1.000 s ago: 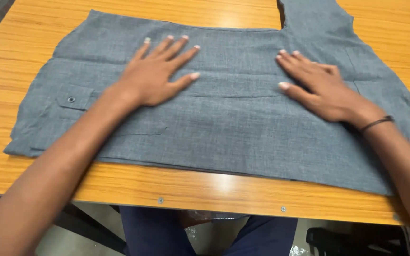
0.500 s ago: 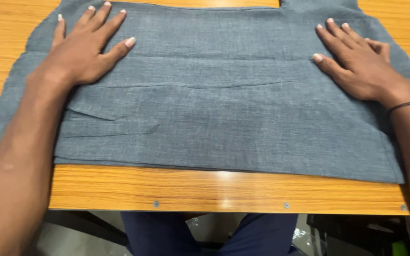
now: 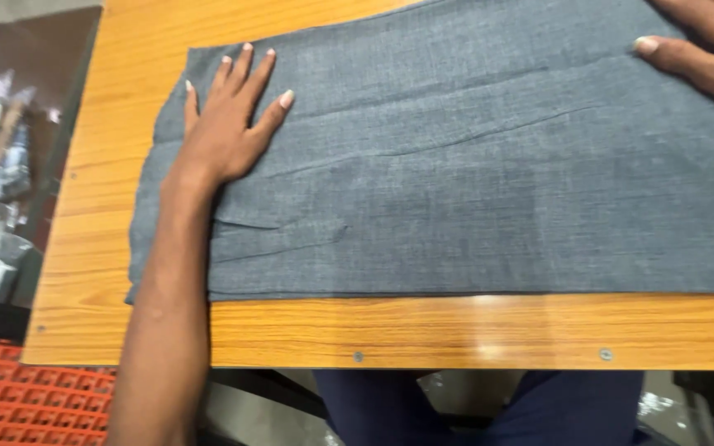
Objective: Fold a grey long-sleeved shirt on a wooden table.
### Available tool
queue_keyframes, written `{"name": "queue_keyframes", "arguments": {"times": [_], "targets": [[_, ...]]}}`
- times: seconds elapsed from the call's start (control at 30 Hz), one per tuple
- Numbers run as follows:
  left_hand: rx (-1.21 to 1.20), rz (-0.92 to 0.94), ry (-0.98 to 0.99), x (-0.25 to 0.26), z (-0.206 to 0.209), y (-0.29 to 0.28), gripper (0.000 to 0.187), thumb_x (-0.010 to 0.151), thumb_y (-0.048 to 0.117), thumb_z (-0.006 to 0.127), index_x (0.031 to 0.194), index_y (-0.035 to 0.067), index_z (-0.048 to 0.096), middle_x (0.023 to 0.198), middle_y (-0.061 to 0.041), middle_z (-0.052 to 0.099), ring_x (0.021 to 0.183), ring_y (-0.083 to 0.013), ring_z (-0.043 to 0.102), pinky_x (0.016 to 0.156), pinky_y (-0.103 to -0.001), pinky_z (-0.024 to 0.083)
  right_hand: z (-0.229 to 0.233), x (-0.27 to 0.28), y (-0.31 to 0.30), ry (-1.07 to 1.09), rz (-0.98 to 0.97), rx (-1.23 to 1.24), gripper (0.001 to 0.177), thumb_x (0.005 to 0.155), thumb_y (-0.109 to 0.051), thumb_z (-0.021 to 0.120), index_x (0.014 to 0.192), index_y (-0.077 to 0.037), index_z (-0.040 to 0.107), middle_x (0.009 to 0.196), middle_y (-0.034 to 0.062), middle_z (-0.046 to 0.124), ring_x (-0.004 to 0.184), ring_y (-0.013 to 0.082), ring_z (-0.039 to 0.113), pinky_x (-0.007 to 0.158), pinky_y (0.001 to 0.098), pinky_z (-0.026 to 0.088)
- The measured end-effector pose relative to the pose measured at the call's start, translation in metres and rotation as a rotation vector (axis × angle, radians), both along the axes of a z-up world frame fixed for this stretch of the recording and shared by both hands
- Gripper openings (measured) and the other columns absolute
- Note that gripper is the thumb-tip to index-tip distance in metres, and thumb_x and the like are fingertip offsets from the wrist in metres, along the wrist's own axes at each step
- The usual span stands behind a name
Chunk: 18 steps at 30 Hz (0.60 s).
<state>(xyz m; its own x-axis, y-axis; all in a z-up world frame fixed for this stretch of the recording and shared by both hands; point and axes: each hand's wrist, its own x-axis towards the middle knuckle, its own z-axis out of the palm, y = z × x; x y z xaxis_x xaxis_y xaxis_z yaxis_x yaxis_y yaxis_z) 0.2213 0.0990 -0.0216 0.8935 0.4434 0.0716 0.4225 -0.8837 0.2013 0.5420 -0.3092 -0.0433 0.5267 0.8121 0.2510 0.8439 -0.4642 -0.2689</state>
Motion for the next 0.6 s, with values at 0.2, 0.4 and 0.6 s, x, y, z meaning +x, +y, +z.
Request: {"name": "queue_keyframes", "arguments": {"times": [0.2,0.4,0.6], "targets": [[-0.006,0.019,0.007,0.0,0.001,-0.002,0.071,0.1,0.064,0.04,0.162,0.03,0.03,0.172,-0.004,0.018,0.159,-0.0282,0.014,0.123,-0.066,0.001,-0.022,-0.006,0.001,0.642,-0.29,0.23,0.048,0.105,-0.03,0.06,0.147,-0.006,0.06,0.104,0.0269,0.07,0.078,0.0378,0.071,0.07,0.0492,0.06],[-0.036,0.015,-0.004,0.003,0.0,-0.002,0.071,0.1,0.065,0.039,0.162,0.031,0.03,0.172,-0.004,0.018,0.159,-0.0277,0.014,0.123,-0.066,0.001,0.0,-0.007,0.002,0.526,-0.376,0.023,0.043,0.109,-0.032,0.055,0.137,0.0,0.063,0.1,0.0295,0.072,0.078,0.0413,0.072,0.071,0.0514,0.061],[-0.067,0.027,0.004,0.003,-0.005,0.002,0.073,0.098,0.067,0.037,0.161,0.032,0.029,0.171,-0.003,0.017,0.158,-0.0261,0.012,0.122,-0.065,-0.001,0.001,0.023,-0.021,-0.238,-0.003,-0.237,0.071,0.106,-0.056,0.042,0.163,-0.014,0.04,0.159,0.0178,0.044,0.142,0.0392,0.041,0.113,0.0585,0.028]]}}
